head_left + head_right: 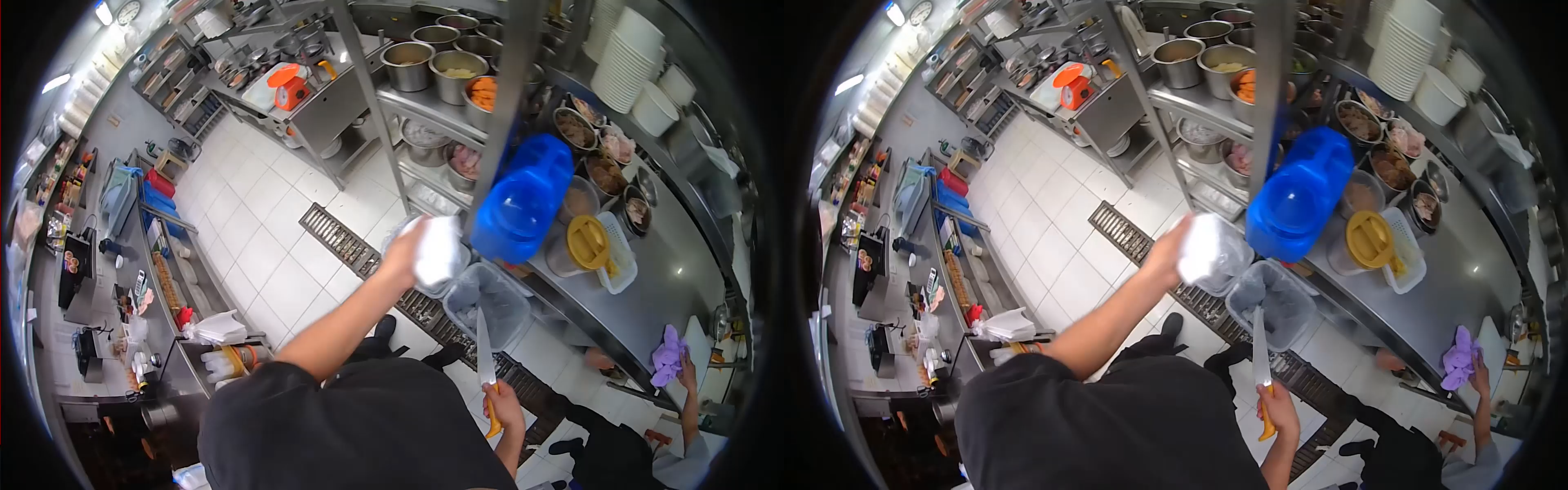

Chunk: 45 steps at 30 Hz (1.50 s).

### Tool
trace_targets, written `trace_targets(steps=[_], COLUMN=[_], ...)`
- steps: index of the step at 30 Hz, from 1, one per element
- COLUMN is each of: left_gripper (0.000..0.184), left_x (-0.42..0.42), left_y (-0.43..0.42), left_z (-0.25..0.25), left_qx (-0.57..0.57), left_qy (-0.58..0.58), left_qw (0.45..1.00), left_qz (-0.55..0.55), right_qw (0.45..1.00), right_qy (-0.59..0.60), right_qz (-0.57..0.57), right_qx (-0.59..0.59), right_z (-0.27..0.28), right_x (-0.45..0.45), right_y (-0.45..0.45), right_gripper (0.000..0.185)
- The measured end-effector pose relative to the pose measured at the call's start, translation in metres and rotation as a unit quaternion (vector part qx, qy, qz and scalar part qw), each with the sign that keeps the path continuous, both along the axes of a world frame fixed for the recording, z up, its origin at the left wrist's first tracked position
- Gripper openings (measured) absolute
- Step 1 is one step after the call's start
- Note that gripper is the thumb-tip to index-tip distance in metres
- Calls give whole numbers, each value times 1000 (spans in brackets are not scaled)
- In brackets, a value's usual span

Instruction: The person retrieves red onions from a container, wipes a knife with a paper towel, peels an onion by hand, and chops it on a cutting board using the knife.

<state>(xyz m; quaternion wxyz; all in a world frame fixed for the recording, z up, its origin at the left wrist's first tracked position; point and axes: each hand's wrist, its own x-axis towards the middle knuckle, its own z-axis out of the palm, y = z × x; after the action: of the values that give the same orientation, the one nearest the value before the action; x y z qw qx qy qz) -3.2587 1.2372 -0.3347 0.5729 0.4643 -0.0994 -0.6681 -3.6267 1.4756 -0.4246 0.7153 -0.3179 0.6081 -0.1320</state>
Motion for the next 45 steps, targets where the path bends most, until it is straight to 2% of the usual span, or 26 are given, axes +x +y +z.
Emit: trace_targets(steps=[1,3,6,7,9,11,15,19,22,25,29,30,33,34,37,38,41,45], left_gripper=[44,50,56,61,63,65,64,65,64,66,66,59,50,40,31,25,24,29], left_x=[48,121,172,185,201,253,318,392,449,490,552,567,610,625,674,701,777,894], left_y=[28,81,114,114,103,98,100,97,85,71,51,41,-1,-17,-68,-81,-118,-160], left_z=[-47,-113,-123,-127,-85,-80,-35,-16,-12,-4,-13,-18,-29,-27,-46,-51,-48,-54], left_qx=[67,153,164,130,74,-31,-75,-77,-99,-182,-199,-214,-184,-175,-80,-66,-49,-54], left_qy=[78,74,121,108,135,188,187,217,228,188,249,221,84,80,-26,-21,-32,-24], left_qw=[990,957,944,958,967,974,974,954,934,931,920,926,963,964,972,972,954,929], left_qz=[94,234,261,231,203,122,108,191,257,254,227,217,176,182,218,224,293,367], right_qw=[999,993,983,980,976,960,961,947,938,933,923,918,900,891,881,877,853,800], right_qy=[-2,-1,-4,-18,-44,-89,-102,-119,-121,-99,-98,-102,-124,-135,-109,-111,-117,-92], right_qz=[30,93,138,144,131,107,99,124,197,252,290,302,339,351,383,397,444,527], right_qx=[-25,-71,-124,-137,-168,-243,-239,-270,-257,-237,-235,-236,-245,-255,-255,-247,-249,-270], right_z=[5,25,69,77,94,101,100,99,105,101,98,96,88,87,84,81,84,99], right_x=[18,60,163,200,290,417,550,629,674,715,771,784,825,842,895,909,965,1022], right_y=[-11,-47,-103,-117,-143,-168,-183,-192,-208,-230,-274,-288,-337,-357,-406,-417,-466,-525], right_gripper=[24,23,23,24,23,24,26,28,29,31,30,30,29,30,32,33,33,37])
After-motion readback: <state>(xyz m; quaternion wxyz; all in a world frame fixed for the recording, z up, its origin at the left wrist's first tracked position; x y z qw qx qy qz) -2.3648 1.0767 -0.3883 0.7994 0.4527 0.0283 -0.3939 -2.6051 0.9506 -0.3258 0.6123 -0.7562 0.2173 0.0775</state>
